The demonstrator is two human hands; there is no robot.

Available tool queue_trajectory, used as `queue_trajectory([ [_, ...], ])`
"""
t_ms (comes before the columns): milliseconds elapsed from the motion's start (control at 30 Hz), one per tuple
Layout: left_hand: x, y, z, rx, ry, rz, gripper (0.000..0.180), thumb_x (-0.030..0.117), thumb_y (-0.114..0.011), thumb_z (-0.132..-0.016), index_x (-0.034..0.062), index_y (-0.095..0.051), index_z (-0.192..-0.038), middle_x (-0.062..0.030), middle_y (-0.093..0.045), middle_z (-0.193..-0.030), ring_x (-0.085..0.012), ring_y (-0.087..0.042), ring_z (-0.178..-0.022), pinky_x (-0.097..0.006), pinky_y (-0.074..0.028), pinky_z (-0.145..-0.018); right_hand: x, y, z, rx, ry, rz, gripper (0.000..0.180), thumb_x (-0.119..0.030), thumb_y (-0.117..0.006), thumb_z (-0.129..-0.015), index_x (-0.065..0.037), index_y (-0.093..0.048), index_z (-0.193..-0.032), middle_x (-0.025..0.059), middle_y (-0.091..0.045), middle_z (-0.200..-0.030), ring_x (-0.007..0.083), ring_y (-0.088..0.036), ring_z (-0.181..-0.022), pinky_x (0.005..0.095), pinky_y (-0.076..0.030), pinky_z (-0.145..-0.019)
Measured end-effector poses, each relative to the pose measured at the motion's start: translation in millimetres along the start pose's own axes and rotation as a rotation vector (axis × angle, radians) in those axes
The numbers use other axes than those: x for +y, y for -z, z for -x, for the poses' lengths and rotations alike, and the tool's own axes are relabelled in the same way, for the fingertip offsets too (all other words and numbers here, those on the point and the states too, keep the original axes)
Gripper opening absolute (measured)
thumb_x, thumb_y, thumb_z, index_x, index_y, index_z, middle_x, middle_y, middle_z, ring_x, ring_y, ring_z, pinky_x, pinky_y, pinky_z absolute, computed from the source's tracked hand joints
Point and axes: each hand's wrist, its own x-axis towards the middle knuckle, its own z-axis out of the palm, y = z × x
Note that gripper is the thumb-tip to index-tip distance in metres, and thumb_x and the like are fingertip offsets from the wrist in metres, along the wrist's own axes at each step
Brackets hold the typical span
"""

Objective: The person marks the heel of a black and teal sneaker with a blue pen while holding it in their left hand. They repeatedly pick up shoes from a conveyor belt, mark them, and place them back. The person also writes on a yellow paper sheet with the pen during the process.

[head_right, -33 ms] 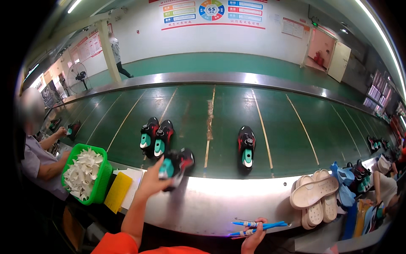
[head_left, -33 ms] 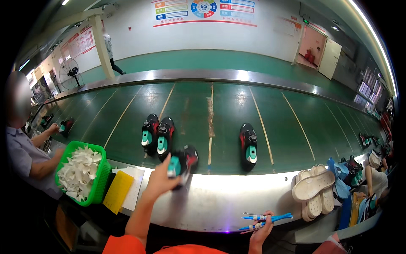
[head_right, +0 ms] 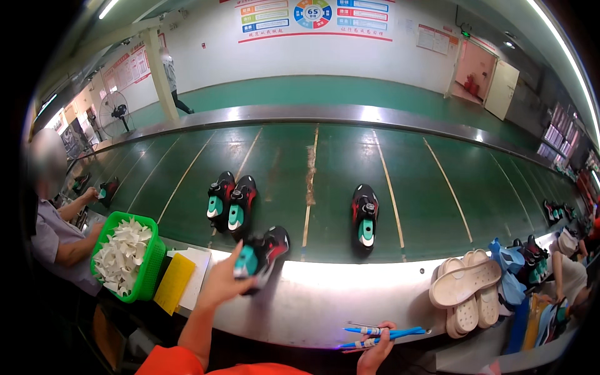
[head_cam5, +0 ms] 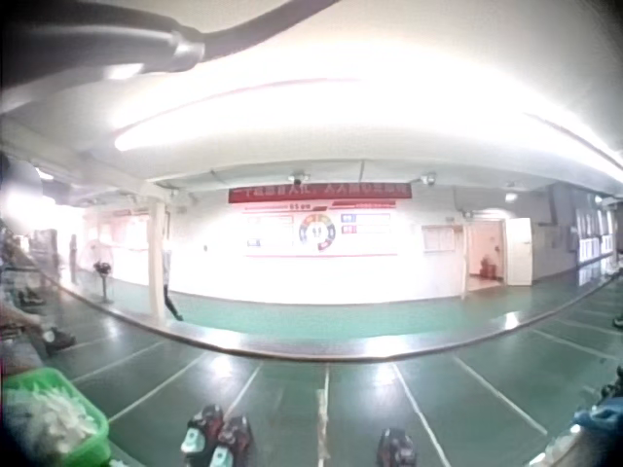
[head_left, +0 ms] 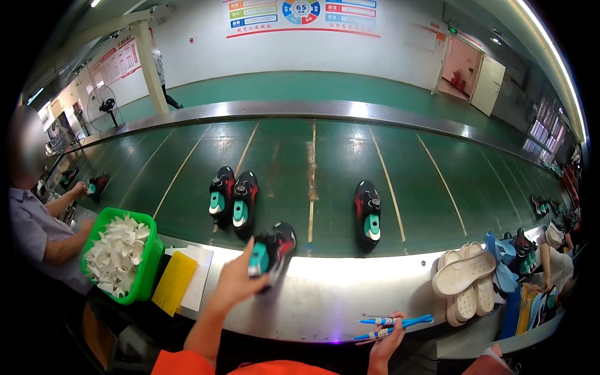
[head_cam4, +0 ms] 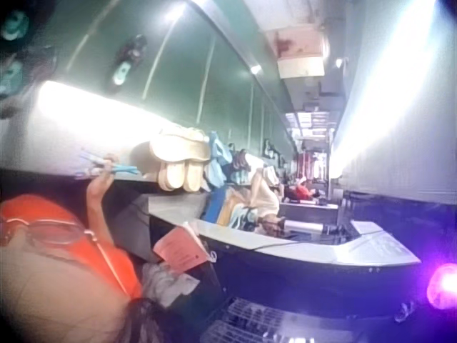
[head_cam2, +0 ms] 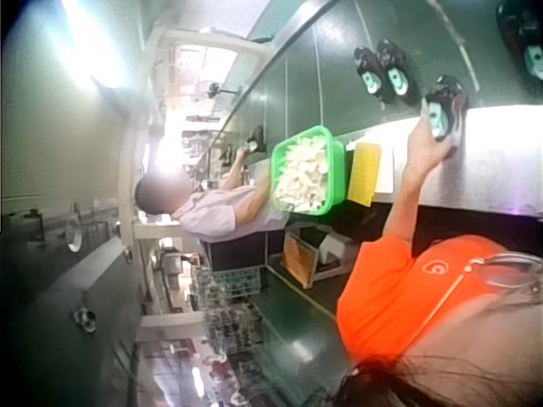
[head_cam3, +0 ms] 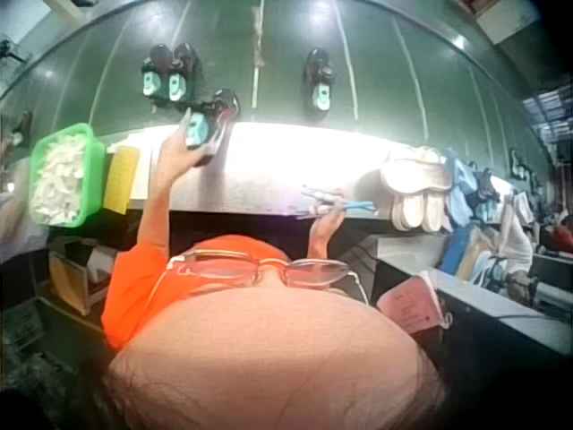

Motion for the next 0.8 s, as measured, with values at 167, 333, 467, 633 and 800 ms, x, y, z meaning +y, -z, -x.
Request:
queue_trajectory([
  [167,32,-38,89,0.008,0.026,-0.245,0.095,0.026,-0.069,-0.073,-0.0079,-0.006,-0.135,-0.0310,-0.035,-0.127,-0.0431,-0.048,-0.105,-0.040,-0.045,-0.082,4,-18,7,-0.079,-0.035,0.015,0.020,-0.027,-0.037,-0.091,-0.008,-0.042,-0.091,0.0028,-0.043,-0.060,0.0089,-0.043,-0.049,0.0204,-0.035,-0.049],
  [333,26,-27,51,-0.307,0.247,0.073,0.098,0.051,-0.060,-0.075,-0.0038,-0.008,-0.136,-0.0283,-0.037,-0.128,-0.0390,-0.044,-0.115,-0.040,-0.036,-0.094,4,-20,5,-0.062,0.024,0.051,0.020,-0.028,-0.034,-0.091,-0.008,-0.040,-0.093,0.0033,-0.044,-0.062,0.0090,-0.046,-0.051,0.0196,-0.035,-0.045],
  [467,-32,-36,-44,-0.004,0.167,0.012,0.087,0.066,-0.050,-0.073,-0.0053,-0.043,-0.122,-0.0245,-0.047,-0.122,-0.0337,-0.047,-0.113,-0.037,-0.036,-0.095,-3,-25,10,-0.040,0.016,0.022,0.019,-0.026,-0.039,-0.089,-0.009,-0.039,-0.097,0.0032,-0.044,-0.065,0.0083,-0.046,-0.055,0.0185,-0.035,-0.045],
  [633,-59,-82,-106,-0.412,0.466,0.635,0.056,0.034,-0.074,-0.069,-0.0027,-0.053,-0.106,-0.0128,-0.063,-0.093,-0.0196,-0.062,-0.081,-0.029,-0.049,-0.075,-6,-25,13,-0.044,-0.013,0.075,0.026,-0.008,-0.050,-0.080,-0.011,-0.038,-0.103,0.0027,-0.045,-0.073,0.0065,-0.044,-0.057,0.0165,-0.034,-0.043],
  [800,36,-31,-45,-0.045,-0.011,0.781,0.037,0.011,-0.078,-0.063,0.0029,-0.053,-0.089,-0.0086,-0.064,-0.088,-0.0131,-0.061,-0.077,-0.024,-0.051,-0.067,-23,-43,23,-0.012,0.071,0.130,0.037,-0.004,-0.053,-0.072,-0.012,-0.036,-0.104,0.0020,-0.043,-0.073,0.0063,-0.043,-0.056,0.0168,-0.033,-0.040],
])
